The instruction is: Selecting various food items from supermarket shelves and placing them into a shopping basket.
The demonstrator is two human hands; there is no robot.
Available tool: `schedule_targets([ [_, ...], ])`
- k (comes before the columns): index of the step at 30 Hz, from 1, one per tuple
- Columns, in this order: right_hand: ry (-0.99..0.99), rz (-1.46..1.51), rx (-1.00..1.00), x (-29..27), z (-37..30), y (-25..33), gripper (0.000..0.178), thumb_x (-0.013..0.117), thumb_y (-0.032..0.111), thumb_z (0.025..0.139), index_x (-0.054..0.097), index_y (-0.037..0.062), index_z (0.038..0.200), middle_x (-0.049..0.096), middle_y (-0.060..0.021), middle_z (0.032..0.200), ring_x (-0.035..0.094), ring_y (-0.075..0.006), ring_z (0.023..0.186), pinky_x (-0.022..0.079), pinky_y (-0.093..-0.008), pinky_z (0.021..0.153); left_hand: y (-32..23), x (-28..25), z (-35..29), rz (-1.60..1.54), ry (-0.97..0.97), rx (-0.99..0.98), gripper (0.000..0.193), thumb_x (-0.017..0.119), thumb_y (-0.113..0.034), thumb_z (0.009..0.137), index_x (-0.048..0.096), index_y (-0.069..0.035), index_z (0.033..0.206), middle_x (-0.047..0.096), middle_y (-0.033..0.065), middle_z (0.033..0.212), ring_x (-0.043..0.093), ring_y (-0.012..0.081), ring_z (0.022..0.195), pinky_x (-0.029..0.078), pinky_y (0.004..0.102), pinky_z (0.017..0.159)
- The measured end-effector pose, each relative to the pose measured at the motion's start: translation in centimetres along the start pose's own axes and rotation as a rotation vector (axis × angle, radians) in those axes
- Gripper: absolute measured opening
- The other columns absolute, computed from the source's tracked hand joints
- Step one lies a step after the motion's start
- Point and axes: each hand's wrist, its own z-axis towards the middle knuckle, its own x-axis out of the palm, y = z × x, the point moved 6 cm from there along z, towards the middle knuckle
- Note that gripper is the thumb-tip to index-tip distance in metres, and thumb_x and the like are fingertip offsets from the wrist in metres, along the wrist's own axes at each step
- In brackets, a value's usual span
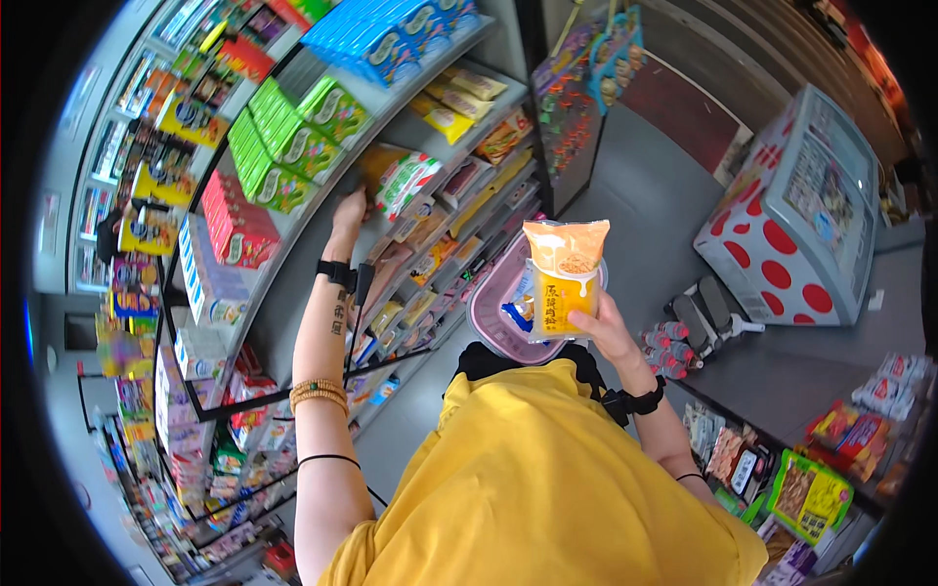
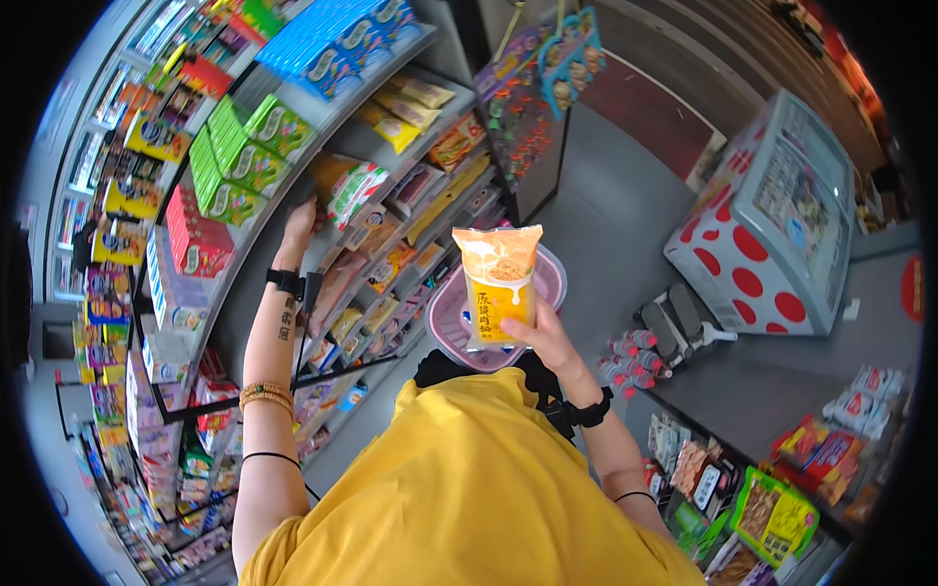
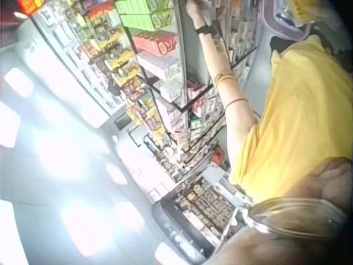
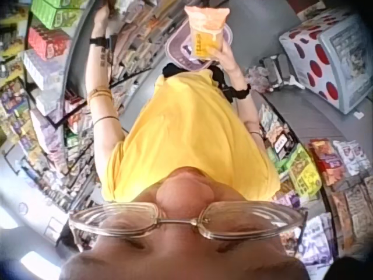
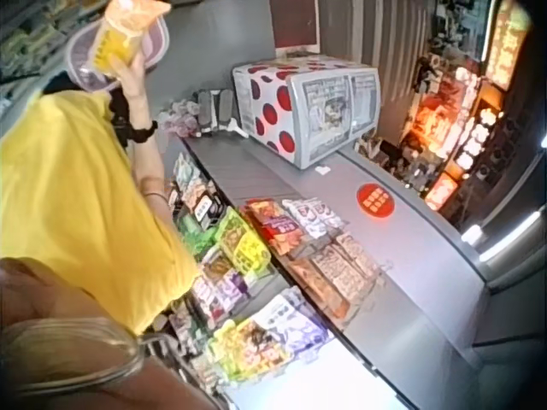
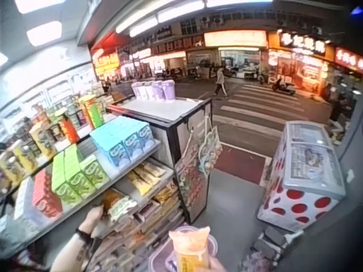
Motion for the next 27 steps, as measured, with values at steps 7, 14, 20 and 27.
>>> schedule_targets([
  [7, -0.073, 0.014, -0.097, -1.1, -2.8, 0.4, 0.062, 0.063, 0.013, 0.09, 0.036, 0.0027, 0.144, 0.055, -0.0104, 0.134, 0.056, -0.0213, 0.123, 0.045, -0.037, 0.104, -0.8, 1.6, 1.0, 0.116, 0.114, 0.218, 0.03, 0.06, -0.03, 0.088, 0.064, -0.005, 0.071, 0.058, 0.0027, 0.056, 0.053, 0.0133, 0.045, 0.039, 0.0315, 0.042],
  [14, -0.055, 0.036, -0.089, 0.4, -3.8, 0.0, 0.062, 0.061, 0.013, 0.093, 0.032, 0.0034, 0.147, 0.052, -0.0105, 0.137, 0.053, -0.0216, 0.126, 0.044, -0.0385, 0.105, -0.7, 0.8, -0.4, 0.033, 0.139, 0.163, 0.025, 0.057, -0.02, 0.084, 0.062, -0.006, 0.064, 0.059, 0.0033, 0.056, 0.053, 0.0113, 0.045, 0.036, 0.0295, 0.041],
  [20, -0.05, 0.027, -0.087, 0.9, -3.7, -0.2, 0.062, 0.061, 0.013, 0.094, 0.032, 0.0043, 0.148, 0.052, -0.009, 0.138, 0.053, -0.0204, 0.125, 0.044, -0.0371, 0.105, -0.6, 1.6, 0.3, -0.141, 0.157, 0.036, 0.022, 0.062, -0.02, 0.089, 0.064, -0.005, 0.073, 0.062, 0.0041, 0.062, 0.052, 0.0109, 0.045, 0.035, 0.0282, 0.039],
  [27, -0.088, 0.031, -0.111, 0.3, -3.5, -1.2, 0.057, 0.063, 0.015, 0.095, 0.037, 0.0033, 0.144, 0.053, -0.0079, 0.136, 0.052, -0.0179, 0.125, 0.043, -0.035, 0.105, 1.8, 2.7, 3.1, -0.194, 0.363, -0.178, 0.023, 0.057, -0.019, 0.093, 0.062, -0.009, 0.073, 0.057, 0.0016, 0.059, 0.05, 0.0122, 0.048, 0.037, 0.0277, 0.043],
])
